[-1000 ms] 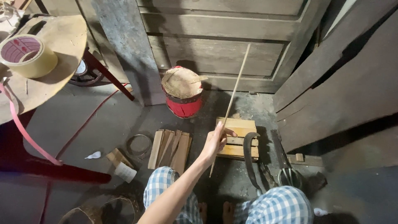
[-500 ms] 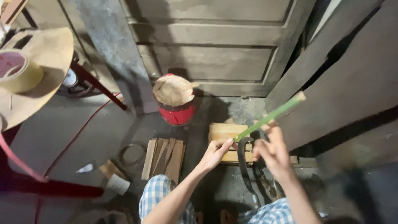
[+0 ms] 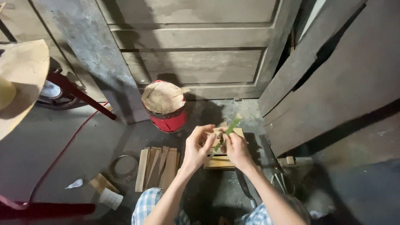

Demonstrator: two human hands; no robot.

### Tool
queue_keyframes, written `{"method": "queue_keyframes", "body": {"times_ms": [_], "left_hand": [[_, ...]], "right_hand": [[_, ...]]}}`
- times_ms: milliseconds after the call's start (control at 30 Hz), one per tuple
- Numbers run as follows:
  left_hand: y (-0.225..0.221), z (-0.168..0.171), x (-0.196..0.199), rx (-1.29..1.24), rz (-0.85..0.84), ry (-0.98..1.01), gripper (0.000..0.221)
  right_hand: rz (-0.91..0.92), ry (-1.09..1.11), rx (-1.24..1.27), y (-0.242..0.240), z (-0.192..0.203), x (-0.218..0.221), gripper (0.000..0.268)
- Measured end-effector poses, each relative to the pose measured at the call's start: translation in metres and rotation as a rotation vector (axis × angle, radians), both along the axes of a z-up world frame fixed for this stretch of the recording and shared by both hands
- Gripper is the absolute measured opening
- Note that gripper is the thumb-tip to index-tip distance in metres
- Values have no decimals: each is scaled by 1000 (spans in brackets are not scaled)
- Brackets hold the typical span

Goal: Shaving and splitting thin strips of wood or bamboo using a large curved blade to prepare materials for instrument repair or construction.

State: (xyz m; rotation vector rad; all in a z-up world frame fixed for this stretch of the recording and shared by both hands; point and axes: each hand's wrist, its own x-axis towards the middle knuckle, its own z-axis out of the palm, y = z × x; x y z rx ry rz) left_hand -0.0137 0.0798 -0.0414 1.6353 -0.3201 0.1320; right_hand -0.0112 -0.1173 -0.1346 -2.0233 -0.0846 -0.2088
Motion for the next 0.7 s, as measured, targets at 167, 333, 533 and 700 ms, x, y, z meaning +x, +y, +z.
{"method": "queue_keyframes", "body": {"times_ms": [167,333,533,700], "left_hand": [[-11,21,6,15,-110,-130,43],[-21,27,12,-68,-125,-95,38],[-29,15,21,5,-132,-125,30],[-4,52,15,76,17,-172,9]], "right_hand": [[59,-18,-32,26,63,-7,23],[63,-102,-189,26,76,-10,28],[45,-54,-229,25,58,-7,35],[137,187,18,39,121,-27,55]]}}
